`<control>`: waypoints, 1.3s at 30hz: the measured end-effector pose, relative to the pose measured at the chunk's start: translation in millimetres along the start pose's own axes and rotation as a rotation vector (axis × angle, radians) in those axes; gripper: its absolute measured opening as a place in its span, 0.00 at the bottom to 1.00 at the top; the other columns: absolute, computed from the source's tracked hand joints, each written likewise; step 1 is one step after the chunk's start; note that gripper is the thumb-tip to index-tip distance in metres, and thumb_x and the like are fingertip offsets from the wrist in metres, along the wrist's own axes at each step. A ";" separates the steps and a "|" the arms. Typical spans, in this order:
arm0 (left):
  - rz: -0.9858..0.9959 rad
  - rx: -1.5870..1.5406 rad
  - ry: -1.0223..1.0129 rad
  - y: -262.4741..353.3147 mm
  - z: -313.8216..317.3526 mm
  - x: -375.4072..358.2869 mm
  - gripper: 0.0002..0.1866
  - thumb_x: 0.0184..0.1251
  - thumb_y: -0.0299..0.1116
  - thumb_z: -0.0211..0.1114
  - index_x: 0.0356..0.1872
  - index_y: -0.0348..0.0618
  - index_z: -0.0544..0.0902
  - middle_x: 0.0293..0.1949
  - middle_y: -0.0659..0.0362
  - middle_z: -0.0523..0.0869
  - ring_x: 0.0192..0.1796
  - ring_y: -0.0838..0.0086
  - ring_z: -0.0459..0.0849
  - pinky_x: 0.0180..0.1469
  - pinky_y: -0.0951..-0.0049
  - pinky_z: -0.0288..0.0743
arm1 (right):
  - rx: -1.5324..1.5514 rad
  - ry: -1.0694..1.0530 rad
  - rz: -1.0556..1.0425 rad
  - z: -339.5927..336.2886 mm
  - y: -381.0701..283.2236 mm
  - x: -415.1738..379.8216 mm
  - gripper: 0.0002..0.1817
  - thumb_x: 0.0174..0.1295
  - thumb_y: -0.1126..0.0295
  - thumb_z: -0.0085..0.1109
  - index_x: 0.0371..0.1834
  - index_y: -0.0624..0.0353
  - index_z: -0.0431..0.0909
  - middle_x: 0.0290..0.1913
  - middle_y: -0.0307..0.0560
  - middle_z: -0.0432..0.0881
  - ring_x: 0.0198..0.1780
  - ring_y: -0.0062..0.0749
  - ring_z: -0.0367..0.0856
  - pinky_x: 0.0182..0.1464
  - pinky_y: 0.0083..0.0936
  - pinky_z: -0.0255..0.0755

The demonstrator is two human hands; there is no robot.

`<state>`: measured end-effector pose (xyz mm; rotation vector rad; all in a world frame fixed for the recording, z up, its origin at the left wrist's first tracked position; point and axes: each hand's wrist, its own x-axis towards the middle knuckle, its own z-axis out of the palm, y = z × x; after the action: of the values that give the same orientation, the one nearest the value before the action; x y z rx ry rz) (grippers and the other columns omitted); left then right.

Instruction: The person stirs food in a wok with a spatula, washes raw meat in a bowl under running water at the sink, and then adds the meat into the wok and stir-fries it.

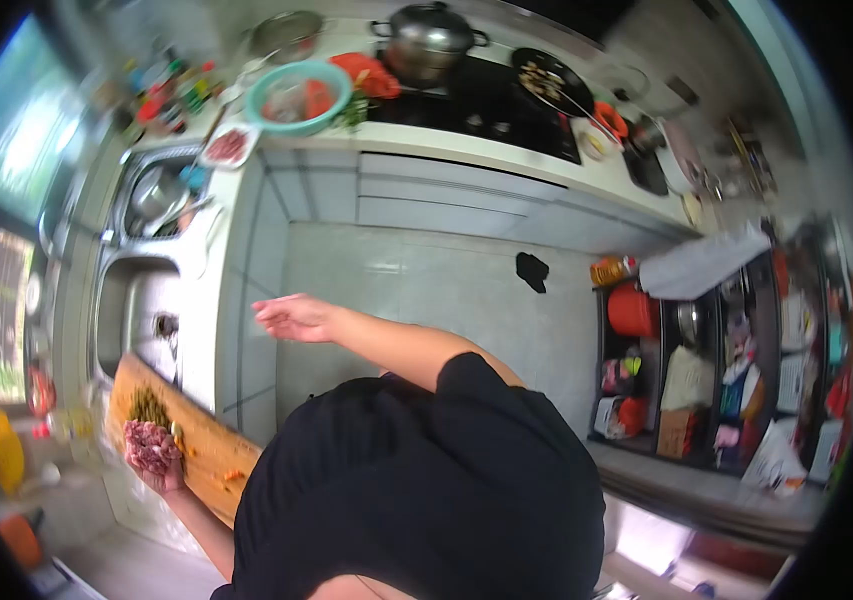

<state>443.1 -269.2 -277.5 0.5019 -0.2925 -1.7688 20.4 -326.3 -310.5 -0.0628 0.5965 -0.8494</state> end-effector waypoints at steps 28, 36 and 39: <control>-1.023 0.046 -0.489 -722.4 558.2 416.8 0.13 0.63 0.44 0.56 0.39 0.47 0.75 0.29 0.62 0.73 0.26 0.75 0.68 0.24 0.75 0.60 | 0.168 0.518 -1.406 -262.9 -519.3 -435.1 0.21 0.60 0.78 0.61 0.55 0.60 0.66 0.41 0.47 0.81 0.41 0.25 0.81 0.42 0.21 0.78; -1.131 -0.024 -0.506 -811.1 610.8 474.9 0.15 0.62 0.43 0.56 0.45 0.48 0.77 0.35 0.61 0.76 0.31 0.72 0.69 0.26 0.75 0.61 | -1.027 1.312 -1.448 -346.8 -650.6 -426.7 0.16 0.58 0.76 0.64 0.50 0.58 0.76 0.35 0.41 0.85 0.35 0.20 0.83 0.39 0.16 0.75; -1.141 -0.105 -0.597 -818.9 603.7 492.6 0.17 0.62 0.43 0.55 0.48 0.48 0.76 0.36 0.61 0.76 0.30 0.72 0.68 0.26 0.75 0.60 | -1.278 1.496 -0.972 -376.2 -684.2 -415.7 0.15 0.50 0.72 0.67 0.43 0.51 0.82 0.31 0.40 0.86 0.35 0.35 0.85 0.40 0.28 0.77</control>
<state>-642.7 -575.4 -206.4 -0.0044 -0.3492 -3.0270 -856.4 -416.6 -235.5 -1.0049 2.6078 -1.2130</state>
